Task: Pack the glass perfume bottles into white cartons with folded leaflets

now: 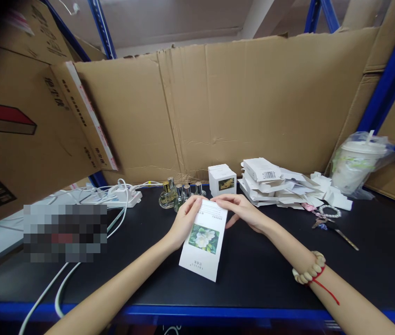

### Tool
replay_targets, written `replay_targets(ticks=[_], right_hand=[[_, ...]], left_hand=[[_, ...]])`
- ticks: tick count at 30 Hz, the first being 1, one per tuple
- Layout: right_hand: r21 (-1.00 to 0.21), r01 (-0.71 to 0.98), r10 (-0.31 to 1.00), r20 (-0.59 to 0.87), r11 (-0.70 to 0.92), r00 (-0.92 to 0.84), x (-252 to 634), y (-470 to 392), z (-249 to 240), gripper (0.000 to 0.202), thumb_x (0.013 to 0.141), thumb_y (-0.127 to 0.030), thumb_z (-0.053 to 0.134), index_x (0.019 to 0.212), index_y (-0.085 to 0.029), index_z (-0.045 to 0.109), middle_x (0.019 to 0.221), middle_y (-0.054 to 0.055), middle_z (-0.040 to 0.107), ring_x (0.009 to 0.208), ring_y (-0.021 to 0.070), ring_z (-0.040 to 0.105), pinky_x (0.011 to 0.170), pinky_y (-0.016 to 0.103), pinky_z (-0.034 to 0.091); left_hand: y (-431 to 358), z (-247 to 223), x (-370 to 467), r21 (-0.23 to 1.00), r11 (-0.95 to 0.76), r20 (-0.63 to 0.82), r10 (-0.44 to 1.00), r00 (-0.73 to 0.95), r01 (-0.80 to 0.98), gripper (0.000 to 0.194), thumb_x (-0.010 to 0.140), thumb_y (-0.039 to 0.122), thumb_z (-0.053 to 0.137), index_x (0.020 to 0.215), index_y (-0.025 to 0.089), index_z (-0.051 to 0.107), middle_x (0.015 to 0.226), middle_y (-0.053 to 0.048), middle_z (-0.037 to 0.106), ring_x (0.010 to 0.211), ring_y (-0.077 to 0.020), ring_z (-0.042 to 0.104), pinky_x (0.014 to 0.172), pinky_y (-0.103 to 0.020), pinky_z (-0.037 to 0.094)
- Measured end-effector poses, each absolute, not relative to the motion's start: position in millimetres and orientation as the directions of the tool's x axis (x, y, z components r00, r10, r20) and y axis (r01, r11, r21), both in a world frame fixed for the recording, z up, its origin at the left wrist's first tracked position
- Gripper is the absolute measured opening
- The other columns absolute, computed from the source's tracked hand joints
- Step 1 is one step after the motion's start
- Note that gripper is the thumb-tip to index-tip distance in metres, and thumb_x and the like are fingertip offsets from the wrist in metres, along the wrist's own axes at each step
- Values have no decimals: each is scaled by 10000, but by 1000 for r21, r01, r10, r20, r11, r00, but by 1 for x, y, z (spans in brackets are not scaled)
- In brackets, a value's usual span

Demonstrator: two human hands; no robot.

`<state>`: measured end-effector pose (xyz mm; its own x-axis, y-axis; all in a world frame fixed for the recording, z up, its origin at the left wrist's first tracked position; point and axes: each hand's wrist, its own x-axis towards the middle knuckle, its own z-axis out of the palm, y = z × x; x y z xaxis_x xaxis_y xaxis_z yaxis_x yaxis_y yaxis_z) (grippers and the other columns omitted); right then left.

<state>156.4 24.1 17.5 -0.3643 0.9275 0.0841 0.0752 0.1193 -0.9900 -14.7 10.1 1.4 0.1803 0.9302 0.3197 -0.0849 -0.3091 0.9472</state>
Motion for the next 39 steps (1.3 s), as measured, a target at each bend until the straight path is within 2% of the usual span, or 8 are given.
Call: replay_targets(ticks=[6,10,15,22,27,33,37,39], right_hand=[[-984,97,899,93,148,-428,155,21,17,432,681,-389,651,1080,-226,628,1033,85,625,886,205,596,405,180,523],[-986,79,882,95,147,-461,153,20,17,567,715,-379,629,1253,-273,486,1151,84,594,910,201,607,433,185,539],[-973,115,891,134,202,-434,155,21,18,551,808,-420,487,1335,-326,359,1213,84,553,803,165,633,433,200,535],[-643,424,767,487,638,-417,154,18,11,515,682,-239,610,1190,-296,554,1353,99,395,613,100,570,438,241,504],[-522,490,712,578,698,-399,153,18,11,256,744,-284,577,987,-264,653,1138,79,585,543,107,528,532,291,487],[-517,771,919,321,372,-229,158,24,16,463,692,-431,651,1084,-190,606,559,-10,607,530,180,566,546,286,423],[-470,813,937,217,345,-272,161,24,17,379,721,-407,624,1043,-206,624,579,-9,649,491,169,575,550,278,410],[-465,804,923,280,372,-265,162,24,20,373,706,-417,628,1020,-216,635,647,8,681,496,169,574,547,280,412]], left_hand=[[10,1,-16,948,-308,316,940,126,-84,291,782,470,502,756,180,519,666,26,483,601,-103,430,546,-198,352],[12,-1,-16,949,-280,291,955,61,-143,272,796,456,503,915,211,499,692,27,504,606,-111,478,547,-203,384],[15,3,-17,946,-233,223,972,-68,-225,208,824,290,451,1016,214,479,747,17,539,646,-113,523,591,-213,414],[18,6,-22,979,-103,95,994,-50,-176,264,723,153,381,929,190,543,701,25,540,597,-111,494,571,-212,388],[16,5,-24,962,-246,257,963,-81,120,202,746,231,384,817,198,570,726,-5,580,659,-151,526,597,-242,391],[8,7,-29,720,-454,554,832,-41,524,310,854,400,321,977,240,556,960,-19,604,759,-163,575,630,-255,400],[8,4,-28,602,-468,545,833,96,647,328,836,408,414,1111,248,492,1025,-13,606,561,-110,542,595,-254,412],[10,2,-28,584,-460,523,843,123,669,363,830,413,439,1156,254,457,1001,-4,620,499,-96,517,577,-250,416]])
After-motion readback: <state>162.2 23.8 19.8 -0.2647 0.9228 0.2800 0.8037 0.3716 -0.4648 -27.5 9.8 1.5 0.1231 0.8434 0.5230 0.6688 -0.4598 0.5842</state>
